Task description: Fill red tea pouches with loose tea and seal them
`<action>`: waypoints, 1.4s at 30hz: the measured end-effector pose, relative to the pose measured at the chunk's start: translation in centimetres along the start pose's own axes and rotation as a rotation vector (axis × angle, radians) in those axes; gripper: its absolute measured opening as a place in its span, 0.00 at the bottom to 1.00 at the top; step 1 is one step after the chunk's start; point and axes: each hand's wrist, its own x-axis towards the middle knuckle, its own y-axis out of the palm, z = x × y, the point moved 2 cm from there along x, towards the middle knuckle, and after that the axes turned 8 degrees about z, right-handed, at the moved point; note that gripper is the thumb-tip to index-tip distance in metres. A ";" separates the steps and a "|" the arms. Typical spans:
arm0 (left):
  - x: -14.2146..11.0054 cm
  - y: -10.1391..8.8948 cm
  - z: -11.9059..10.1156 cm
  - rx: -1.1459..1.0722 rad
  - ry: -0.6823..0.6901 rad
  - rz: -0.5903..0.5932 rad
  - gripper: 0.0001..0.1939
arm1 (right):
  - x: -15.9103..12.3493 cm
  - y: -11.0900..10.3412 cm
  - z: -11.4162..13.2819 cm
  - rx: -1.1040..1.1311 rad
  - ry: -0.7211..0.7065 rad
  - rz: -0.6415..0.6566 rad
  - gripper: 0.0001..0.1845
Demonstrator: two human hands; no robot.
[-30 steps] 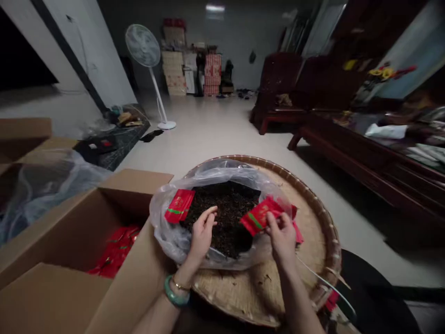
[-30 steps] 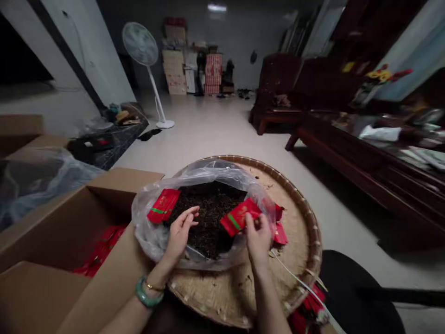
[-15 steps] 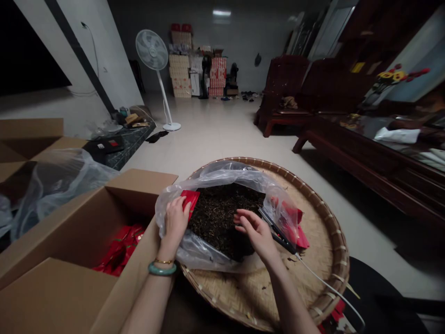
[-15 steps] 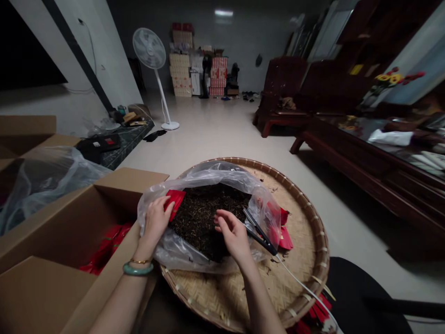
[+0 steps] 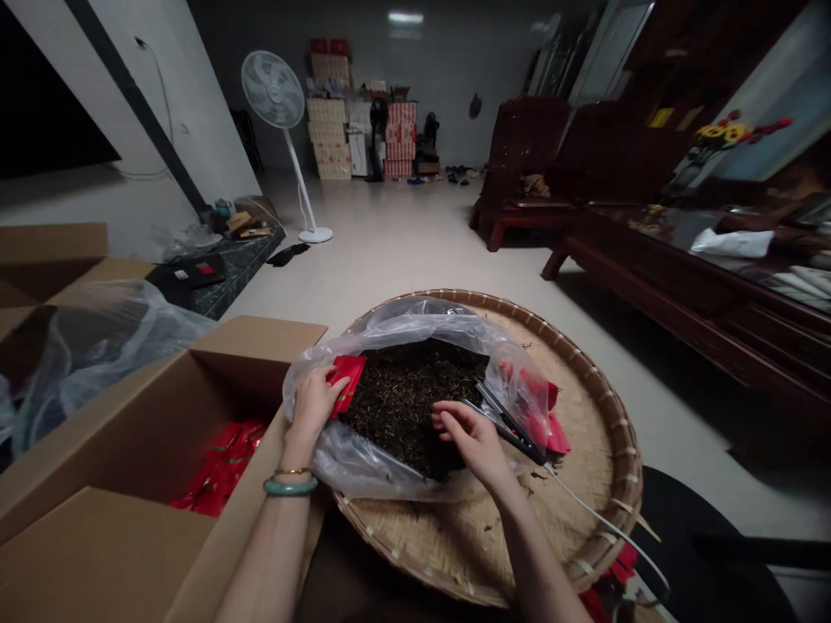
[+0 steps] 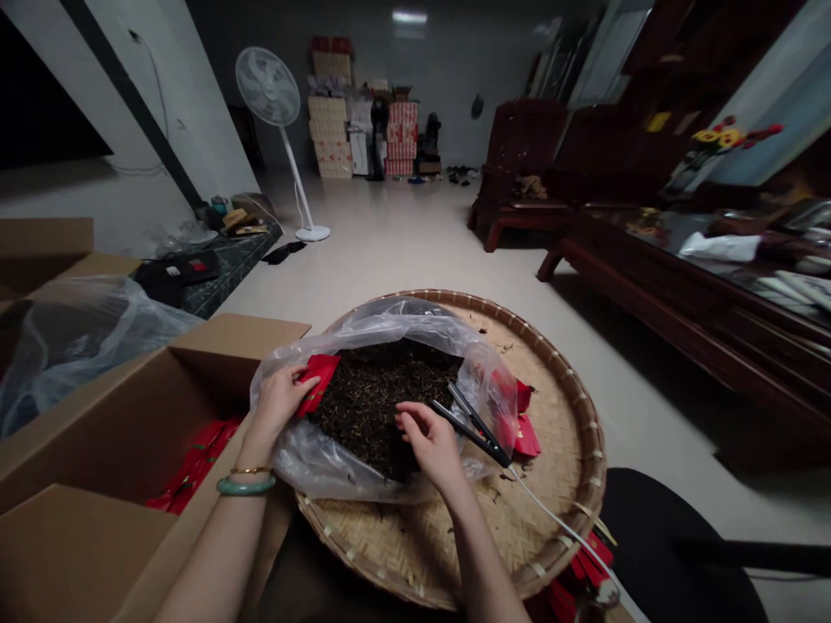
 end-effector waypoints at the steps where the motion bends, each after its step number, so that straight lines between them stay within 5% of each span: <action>1: 0.1 0.0 0.0 0.029 0.003 0.006 0.18 | 0.0 0.0 0.0 -0.003 -0.001 0.004 0.22; 6: 0.8 -0.3 -0.3 0.068 -0.023 0.090 0.21 | -0.2 0.2 -0.1 -0.009 0.001 0.006 0.22; 18: 0.5 -0.4 0.4 0.064 -0.061 -0.046 0.10 | -0.1 0.1 -0.3 -0.039 -0.010 0.017 0.20; 23: -1.9 -1.1 -2.4 -0.088 0.287 -0.181 0.08 | -0.3 0.7 2.0 -0.271 -0.215 -0.056 0.12; 28: -5.4 -0.4 -6.8 -0.200 0.601 -0.113 0.09 | -0.2 2.7 5.2 -0.500 -0.510 -0.013 0.19; 36: -7.3 1.1 -8.6 -0.351 0.612 0.003 0.07 | -0.2 2.8 3.7 -0.665 -0.499 -0.067 0.18; 42: -7.7 1.6 -9.3 -0.385 0.643 0.081 0.08 | -0.7 2.4 3.6 -0.790 -0.415 -0.072 0.07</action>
